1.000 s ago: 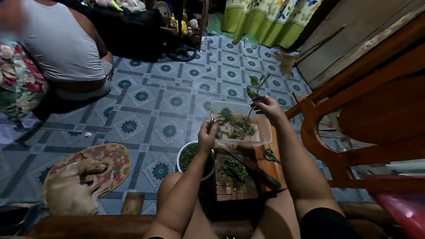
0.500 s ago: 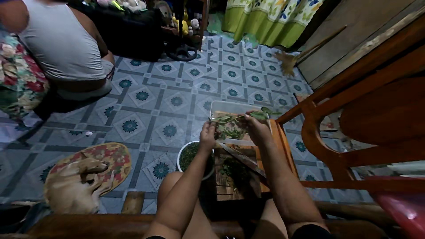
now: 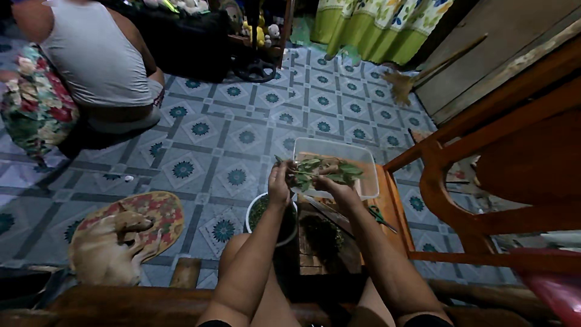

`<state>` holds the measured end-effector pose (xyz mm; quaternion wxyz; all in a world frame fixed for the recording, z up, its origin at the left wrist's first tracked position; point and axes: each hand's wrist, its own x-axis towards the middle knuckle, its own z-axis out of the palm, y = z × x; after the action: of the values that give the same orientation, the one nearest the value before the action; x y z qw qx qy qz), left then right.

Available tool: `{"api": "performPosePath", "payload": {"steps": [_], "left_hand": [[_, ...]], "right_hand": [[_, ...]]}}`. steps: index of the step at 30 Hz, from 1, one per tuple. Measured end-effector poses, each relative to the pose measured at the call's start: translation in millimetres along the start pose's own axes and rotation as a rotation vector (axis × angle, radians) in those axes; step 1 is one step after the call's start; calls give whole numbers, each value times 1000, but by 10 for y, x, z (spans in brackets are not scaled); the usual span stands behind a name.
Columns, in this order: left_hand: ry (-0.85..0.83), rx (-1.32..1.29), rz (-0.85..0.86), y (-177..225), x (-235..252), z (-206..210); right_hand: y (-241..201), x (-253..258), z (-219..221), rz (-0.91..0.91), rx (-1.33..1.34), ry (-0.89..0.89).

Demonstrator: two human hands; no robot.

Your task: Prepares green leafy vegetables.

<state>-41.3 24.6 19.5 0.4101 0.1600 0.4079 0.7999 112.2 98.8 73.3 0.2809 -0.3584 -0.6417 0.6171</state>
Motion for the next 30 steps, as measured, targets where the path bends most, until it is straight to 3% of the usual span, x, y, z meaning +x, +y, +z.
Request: {"api": "performPosePath", "payload": {"steps": [5, 11, 14, 18, 22, 26, 30], "left_hand": [[103, 195, 232, 93, 133, -228], [239, 300, 311, 227, 260, -427], [217, 319, 337, 195, 272, -464], [153, 253, 345, 172, 259, -425], [85, 172, 299, 168, 225, -386], [69, 128, 237, 152, 199, -322], [31, 111, 232, 125, 195, -283]], "right_hand": [[147, 407, -327, -74, -706, -93], [655, 962, -267, 223, -1170, -261], [756, 1040, -206, 312, -1263, -313], [809, 1202, -362, 215, -1144, -314], [230, 1126, -521, 173, -773, -234], [-209, 986, -610, 109, -574, -167], [-144, 950, -769, -9, -299, -81]]}}
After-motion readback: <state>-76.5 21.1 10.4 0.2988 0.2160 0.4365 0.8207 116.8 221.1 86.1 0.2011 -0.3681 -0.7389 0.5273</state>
